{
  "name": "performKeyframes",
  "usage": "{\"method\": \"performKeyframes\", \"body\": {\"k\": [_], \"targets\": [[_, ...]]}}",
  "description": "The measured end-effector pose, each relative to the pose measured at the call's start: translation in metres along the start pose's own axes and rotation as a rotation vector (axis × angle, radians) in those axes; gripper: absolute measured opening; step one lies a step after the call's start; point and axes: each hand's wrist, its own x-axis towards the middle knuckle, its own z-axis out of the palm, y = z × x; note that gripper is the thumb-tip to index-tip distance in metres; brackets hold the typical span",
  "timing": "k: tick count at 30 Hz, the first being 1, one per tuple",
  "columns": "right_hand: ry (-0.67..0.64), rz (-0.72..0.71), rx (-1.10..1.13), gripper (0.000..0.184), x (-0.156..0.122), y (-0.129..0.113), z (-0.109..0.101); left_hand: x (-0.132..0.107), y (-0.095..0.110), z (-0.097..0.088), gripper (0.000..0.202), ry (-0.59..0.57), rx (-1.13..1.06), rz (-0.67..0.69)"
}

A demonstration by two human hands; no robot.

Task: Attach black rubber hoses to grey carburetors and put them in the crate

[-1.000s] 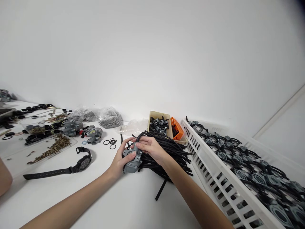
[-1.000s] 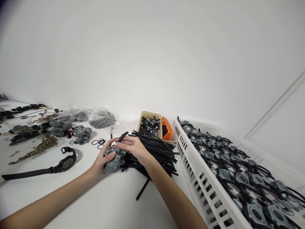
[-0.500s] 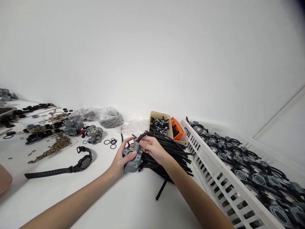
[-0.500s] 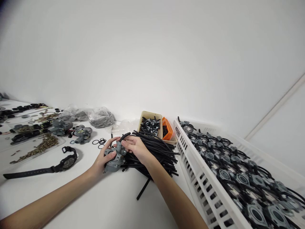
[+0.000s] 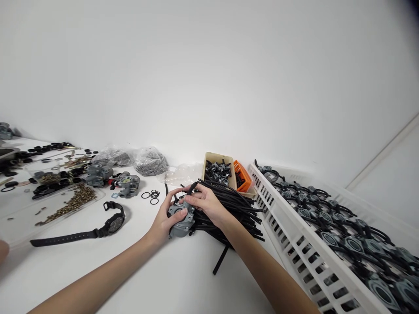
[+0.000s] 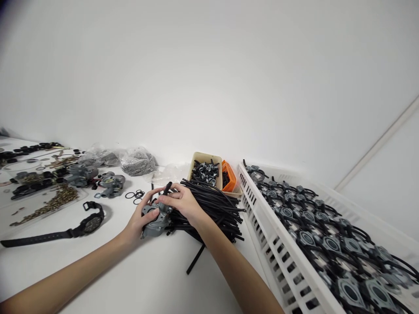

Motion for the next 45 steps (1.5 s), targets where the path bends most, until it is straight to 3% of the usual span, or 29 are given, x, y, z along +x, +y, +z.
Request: {"method": "performKeyframes", "body": {"k": [2, 7, 12, 19, 24, 28, 34, 40, 45], "targets": [[-0.009, -0.002, -0.011, 0.051, -0.001, 0.0, 0.001, 0.0, 0.001, 0.0, 0.073, -0.002, 0.01, 0.013], [-0.034, -0.037, -0.041, 0.039, 0.003, 0.005, -0.004, 0.0, -0.002, 0.0, 0.071, 0.011, 0.021, 0.02], [-0.115, -0.038, -0.041, 0.046, 0.006, 0.007, -0.013, 0.001, -0.004, -0.001, 0.076, 0.021, -0.023, -0.008], [-0.125, -0.016, 0.106, 0.022, 0.005, 0.006, -0.015, 0.002, 0.0, 0.0, 0.081, 0.022, -0.06, -0.028], [-0.088, -0.002, 0.135, 0.031, 0.005, 0.007, -0.014, 0.002, 0.0, 0.0, 0.078, 0.017, -0.063, -0.03], [-0.101, 0.003, 0.149, 0.032, 0.004, 0.007, -0.013, 0.002, 0.001, 0.0, 0.078, 0.015, -0.046, -0.029], [-0.151, -0.005, 0.09, 0.048, 0.003, 0.006, -0.011, 0.0, 0.007, 0.002, 0.075, 0.001, 0.036, 0.002], [-0.045, -0.035, -0.04, 0.041, 0.001, 0.004, -0.003, -0.001, 0.007, 0.002, 0.071, 0.009, 0.129, 0.073], [-0.078, -0.033, 0.035, 0.033, 0.006, 0.008, -0.006, -0.001, 0.003, 0.0, 0.079, 0.031, 0.115, 0.045]]}}
